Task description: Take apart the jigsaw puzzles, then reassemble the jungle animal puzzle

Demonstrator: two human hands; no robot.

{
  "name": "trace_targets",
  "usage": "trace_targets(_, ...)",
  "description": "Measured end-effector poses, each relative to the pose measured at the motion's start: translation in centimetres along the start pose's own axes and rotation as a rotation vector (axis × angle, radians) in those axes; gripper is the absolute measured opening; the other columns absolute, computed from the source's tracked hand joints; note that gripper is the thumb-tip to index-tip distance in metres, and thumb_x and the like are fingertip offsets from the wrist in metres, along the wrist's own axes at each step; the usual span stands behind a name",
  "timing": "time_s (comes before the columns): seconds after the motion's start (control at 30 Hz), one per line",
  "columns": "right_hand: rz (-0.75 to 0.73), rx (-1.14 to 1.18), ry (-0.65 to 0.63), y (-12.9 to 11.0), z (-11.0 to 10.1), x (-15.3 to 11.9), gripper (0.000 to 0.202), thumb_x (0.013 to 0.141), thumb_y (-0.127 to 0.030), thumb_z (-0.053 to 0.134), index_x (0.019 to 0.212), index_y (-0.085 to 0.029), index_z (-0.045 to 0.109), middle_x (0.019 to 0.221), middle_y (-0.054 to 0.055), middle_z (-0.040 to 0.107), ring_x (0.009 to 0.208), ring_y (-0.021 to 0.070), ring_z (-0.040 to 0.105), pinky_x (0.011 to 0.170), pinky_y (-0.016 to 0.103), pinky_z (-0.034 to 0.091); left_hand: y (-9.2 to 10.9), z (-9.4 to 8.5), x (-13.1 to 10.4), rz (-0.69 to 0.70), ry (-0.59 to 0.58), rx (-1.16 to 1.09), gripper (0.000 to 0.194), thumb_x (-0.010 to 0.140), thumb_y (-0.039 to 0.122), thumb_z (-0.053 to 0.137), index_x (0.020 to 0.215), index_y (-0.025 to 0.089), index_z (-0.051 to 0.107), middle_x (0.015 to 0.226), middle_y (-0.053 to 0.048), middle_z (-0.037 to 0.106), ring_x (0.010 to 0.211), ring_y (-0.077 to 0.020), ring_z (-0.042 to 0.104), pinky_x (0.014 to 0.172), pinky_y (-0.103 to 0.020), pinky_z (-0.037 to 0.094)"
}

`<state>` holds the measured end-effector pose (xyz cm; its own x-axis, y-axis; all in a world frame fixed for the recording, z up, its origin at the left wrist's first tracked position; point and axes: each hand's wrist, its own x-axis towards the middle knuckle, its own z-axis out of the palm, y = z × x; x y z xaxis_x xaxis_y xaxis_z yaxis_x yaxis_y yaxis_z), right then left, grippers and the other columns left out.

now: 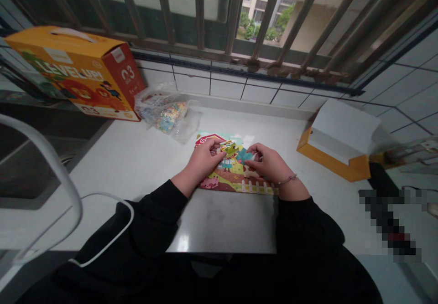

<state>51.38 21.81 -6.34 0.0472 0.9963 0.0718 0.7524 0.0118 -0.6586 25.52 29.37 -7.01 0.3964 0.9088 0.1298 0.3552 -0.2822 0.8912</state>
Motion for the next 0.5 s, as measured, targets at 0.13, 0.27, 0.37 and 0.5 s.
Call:
trace_targets(0.13,0.009,0.210,0.013,-0.9,-0.5,-0.3,0.021,0.094,-0.044,0.075,0.100,-0.024,0.071,0.069,-0.005,0.060,0.060,0.0146,0.056,0.058,0.028,0.044,-0.2,0.1,0.2,-0.008,-0.001,-0.026,0.037,0.086,0.017,0.080,0.122,0.020,0.074,0.111,-0.005,0.082,0.098,-0.0222,0.077,0.093,-0.038,0.061)
trace_targets(0.27,-0.105,0.170,0.206,-1.3,-0.9,-0.3,0.014,0.091,-0.037,0.074,0.093,-0.024,0.071,0.080,0.000,0.067,0.070,0.0172,0.061,0.068,0.032,0.051,-0.5,0.2,0.4,-0.036,-0.020,-0.152,0.036,0.087,0.019,0.078,0.123,0.018,0.073,0.110,-0.006,0.083,0.098,-0.0218,0.078,0.092,-0.038,0.061)
trace_targets(0.37,-0.239,0.137,0.301,-1.7,-0.8,-0.2,0.005,0.091,-0.029,0.071,0.091,-0.024,0.072,0.093,0.005,0.072,0.083,0.0212,0.066,0.078,0.037,0.056,-0.6,0.2,0.4,-0.056,-0.039,-0.225,0.035,0.086,0.022,0.079,0.121,0.018,0.073,0.108,-0.007,0.083,0.096,-0.0217,0.078,0.089,-0.037,0.062)
trace_targets(0.5,-0.372,0.075,0.259,-2.2,0.0,0.1,0.008,0.090,-0.020,0.070,0.088,-0.026,0.075,0.098,0.006,0.074,0.098,0.0252,0.070,0.092,0.042,0.059,-0.7,0.3,0.4,-0.066,-0.082,-0.272,0.036,0.085,0.024,0.080,0.120,0.017,0.073,0.107,-0.007,0.082,0.092,-0.0203,0.077,0.084,-0.034,0.061)
